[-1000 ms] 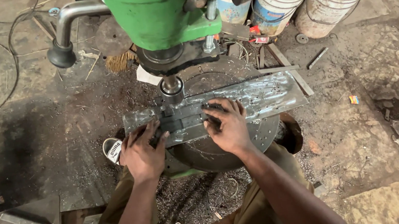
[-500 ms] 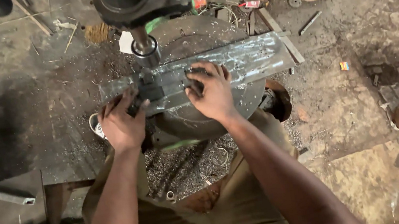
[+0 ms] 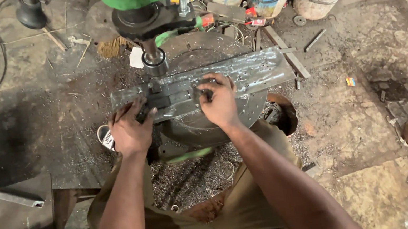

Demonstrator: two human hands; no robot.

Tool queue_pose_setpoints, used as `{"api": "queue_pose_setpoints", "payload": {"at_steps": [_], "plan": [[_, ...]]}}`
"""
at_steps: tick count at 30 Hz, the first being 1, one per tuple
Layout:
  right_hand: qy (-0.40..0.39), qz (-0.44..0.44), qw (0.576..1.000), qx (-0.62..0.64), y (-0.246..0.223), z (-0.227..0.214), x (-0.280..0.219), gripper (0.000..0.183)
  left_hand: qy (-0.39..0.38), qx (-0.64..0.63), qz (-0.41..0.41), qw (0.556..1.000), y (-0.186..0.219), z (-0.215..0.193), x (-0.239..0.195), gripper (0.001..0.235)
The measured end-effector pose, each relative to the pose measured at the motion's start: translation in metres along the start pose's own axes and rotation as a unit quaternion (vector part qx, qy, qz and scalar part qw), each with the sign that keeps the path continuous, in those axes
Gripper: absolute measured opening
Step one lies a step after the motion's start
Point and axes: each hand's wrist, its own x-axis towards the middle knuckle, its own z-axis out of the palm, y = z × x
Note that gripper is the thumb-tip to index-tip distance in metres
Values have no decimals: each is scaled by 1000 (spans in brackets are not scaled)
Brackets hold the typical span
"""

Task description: Operating a drill press to create holes in a metal plate.

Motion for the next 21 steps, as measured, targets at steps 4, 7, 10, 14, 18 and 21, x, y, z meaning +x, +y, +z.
{"api": "queue_pose_setpoints", "payload": {"at_steps": [4, 7, 10, 14, 18, 21], "plan": [[-7, -11, 1000, -15, -2, 1, 0, 20, 7, -1, -5, 1000, 0, 0, -1, 47], [-13, -18, 999, -27, -3, 1, 1, 19, 5, -4, -7, 1000, -3, 2, 0, 49], [-20, -30, 999, -39, -2, 2, 0, 20, -6, -5, -16, 1000, -4, 2, -1, 49], [-26, -54, 997, -51, -4, 1, 4, 21, -12, -14, -30, 999, 1, -2, 1, 49], [-17, -68, 996, -59, -2, 3, 3, 22, 2, -28, -29, 999, 11, -14, 2, 46], [-12, -74, 996, -58, 4, 6, 3, 20, 6, -19, -34, 999, 9, -11, 1, 47]]}}
